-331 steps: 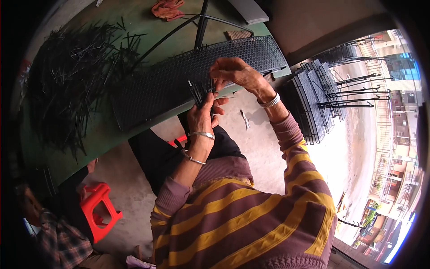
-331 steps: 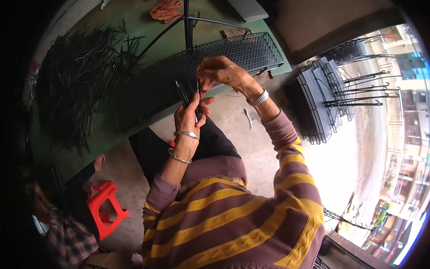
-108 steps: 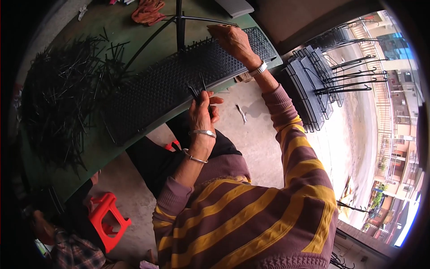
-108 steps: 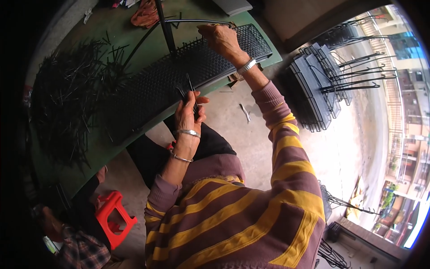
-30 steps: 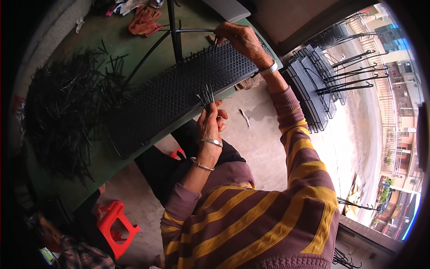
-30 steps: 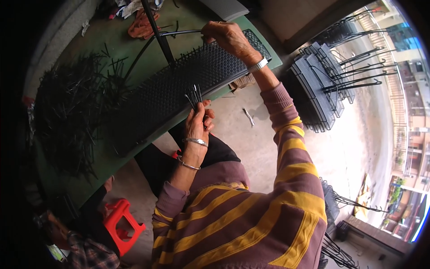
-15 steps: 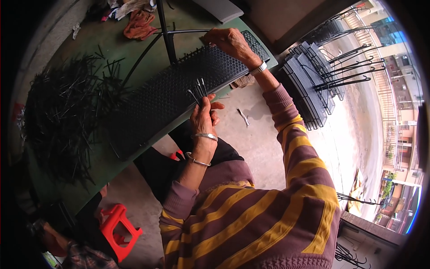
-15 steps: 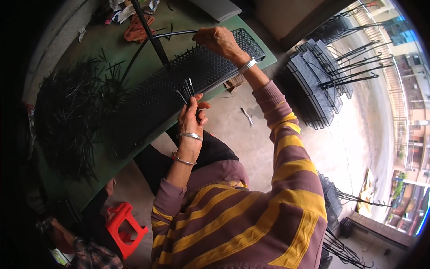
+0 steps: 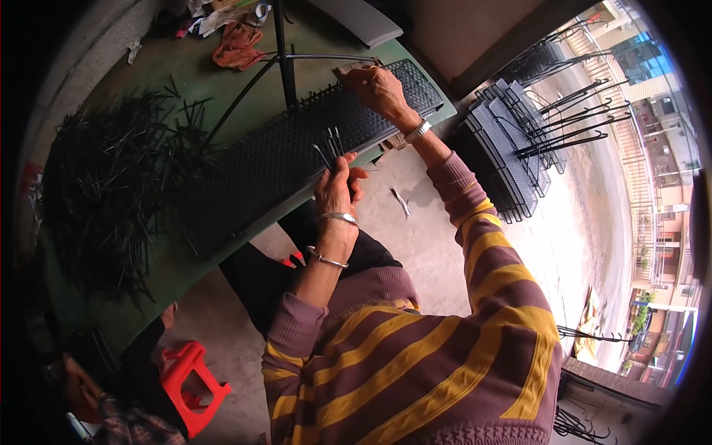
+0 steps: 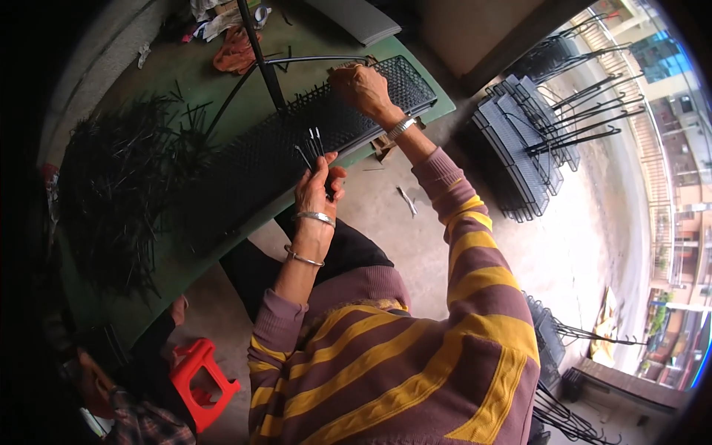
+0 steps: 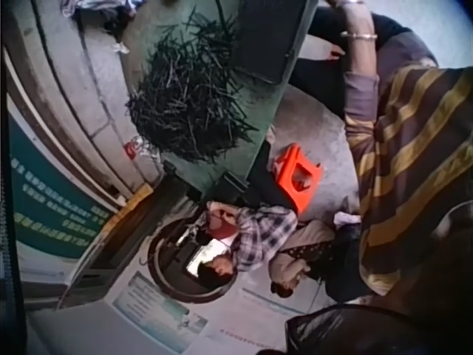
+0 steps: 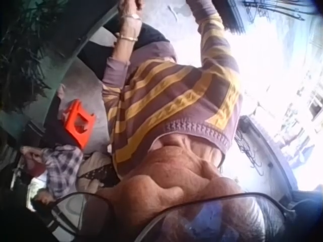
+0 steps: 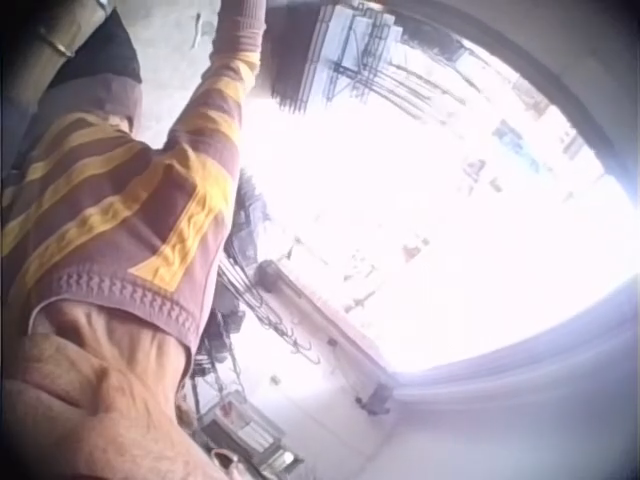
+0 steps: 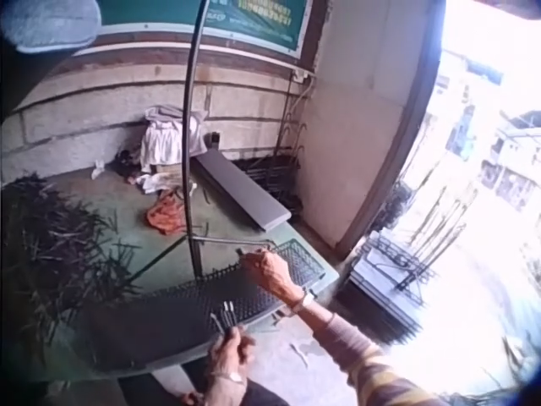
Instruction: Inserting bristles into a plastic grid base.
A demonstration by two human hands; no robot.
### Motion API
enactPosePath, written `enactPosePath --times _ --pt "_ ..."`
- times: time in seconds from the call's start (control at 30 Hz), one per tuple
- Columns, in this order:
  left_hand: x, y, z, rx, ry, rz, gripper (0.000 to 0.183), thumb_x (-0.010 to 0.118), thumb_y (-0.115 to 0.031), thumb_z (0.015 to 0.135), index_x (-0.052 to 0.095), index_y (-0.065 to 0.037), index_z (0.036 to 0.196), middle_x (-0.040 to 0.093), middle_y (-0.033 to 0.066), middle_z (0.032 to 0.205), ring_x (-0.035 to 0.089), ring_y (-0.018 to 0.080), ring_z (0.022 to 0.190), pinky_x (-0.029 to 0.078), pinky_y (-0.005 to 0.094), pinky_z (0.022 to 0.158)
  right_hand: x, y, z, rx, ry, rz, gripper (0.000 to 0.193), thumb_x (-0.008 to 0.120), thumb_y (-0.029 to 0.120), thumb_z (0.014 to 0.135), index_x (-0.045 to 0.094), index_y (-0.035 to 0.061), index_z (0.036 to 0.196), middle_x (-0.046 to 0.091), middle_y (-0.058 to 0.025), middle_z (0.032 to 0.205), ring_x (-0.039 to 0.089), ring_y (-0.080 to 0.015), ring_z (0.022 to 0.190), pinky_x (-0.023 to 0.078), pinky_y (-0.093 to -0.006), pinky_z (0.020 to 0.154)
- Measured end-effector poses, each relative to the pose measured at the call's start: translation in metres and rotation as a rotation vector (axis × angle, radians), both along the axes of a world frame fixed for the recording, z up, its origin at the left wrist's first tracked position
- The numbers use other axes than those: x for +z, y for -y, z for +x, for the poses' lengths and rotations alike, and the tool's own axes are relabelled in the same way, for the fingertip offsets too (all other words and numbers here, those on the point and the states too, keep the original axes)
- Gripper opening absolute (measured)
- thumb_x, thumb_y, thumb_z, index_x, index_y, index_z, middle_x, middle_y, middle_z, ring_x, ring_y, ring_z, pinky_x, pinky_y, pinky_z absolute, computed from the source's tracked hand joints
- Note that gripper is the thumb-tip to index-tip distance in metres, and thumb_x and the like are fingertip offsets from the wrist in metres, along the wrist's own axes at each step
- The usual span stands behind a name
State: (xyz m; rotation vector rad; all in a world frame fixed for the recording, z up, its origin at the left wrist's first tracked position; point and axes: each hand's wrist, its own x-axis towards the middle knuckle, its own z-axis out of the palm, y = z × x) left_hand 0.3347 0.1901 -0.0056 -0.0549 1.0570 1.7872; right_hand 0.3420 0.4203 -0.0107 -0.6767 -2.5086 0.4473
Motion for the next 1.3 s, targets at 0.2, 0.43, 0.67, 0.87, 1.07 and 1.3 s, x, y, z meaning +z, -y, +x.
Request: enactPosePath --times 0.2,0.43,0.67,0.87,1.07,1.3 --pt "0.000 0.002 -0.002 0.001 0.017 0.024 0.024 0.057 -0.028 0.094 0.060 -0.006 0.101 0.057 0.0037 0.073 0.040 0.0068 0.059 0.032 0.0212 0.052 0.030 0.033 0.021 0.072 -0.082 -0.238 0.036 0.064 0.029 0.087 0.064 0.0028 0.112 0.068 -0.0102 0.095 0.063 -0.0174 0.082 0.050 -0.0294 0.072" --pt "-0.005 -0.002 0.001 -0.039 0.001 0.041 0.022 0.058 -0.025 0.093 0.060 -0.004 0.102 0.059 0.0052 0.075 0.039 0.0061 0.057 0.031 0.0198 0.050 0.057 0.079 0.044 0.215 0.026 -1.047 0.029 0.069 0.021 0.084 0.066 -0.0035 0.099 0.066 -0.0059 0.080 0.061 -0.0111 0.073 0.052 -0.0241 0.065" --pt "-0.008 -0.011 0.002 -0.148 -0.089 0.042 0.025 0.055 -0.027 0.095 0.059 -0.005 0.106 0.065 0.0082 0.084 0.045 0.0050 0.060 0.031 0.0185 0.050 0.066 0.066 0.050 0.226 0.095 -1.123 0.022 0.065 0.017 0.087 0.062 -0.0039 0.093 0.065 -0.0053 0.078 0.065 -0.0130 0.071 0.053 -0.0238 0.064" --pt "-0.008 -0.021 0.001 -0.058 -0.028 -0.017 0.032 0.050 -0.035 0.096 0.057 -0.007 0.109 0.069 0.0090 0.093 0.056 0.0068 0.067 0.040 0.0189 0.056 0.066 0.041 0.054 0.344 -0.157 -0.990 0.013 0.055 0.011 0.091 0.059 -0.0020 0.092 0.065 -0.0066 0.075 0.066 -0.0148 0.071 0.053 -0.0246 0.065" --pt "-0.017 -0.022 0.009 -0.165 -0.035 -0.087 0.028 0.049 -0.036 0.096 0.058 -0.012 0.108 0.069 0.0082 0.096 0.061 0.0105 0.074 0.047 0.0235 0.062 0.059 0.005 0.034 0.127 -0.407 -0.320 0.010 0.053 0.004 0.090 0.058 -0.0028 0.095 0.068 -0.0098 0.080 0.069 -0.0169 0.076 0.053 -0.0256 0.068" --pt "-0.022 -0.026 0.014 -0.132 -0.002 -0.124 0.032 0.047 -0.036 0.097 0.057 -0.008 0.109 0.067 0.0075 0.090 0.062 0.0121 0.074 0.051 0.0249 0.064 0.051 -0.022 0.018 0.245 -0.312 -0.042 0.010 0.052 0.005 0.091 0.057 -0.0026 0.094 0.067 -0.0115 0.081 0.069 -0.0182 0.074 0.053 -0.0262 0.065"
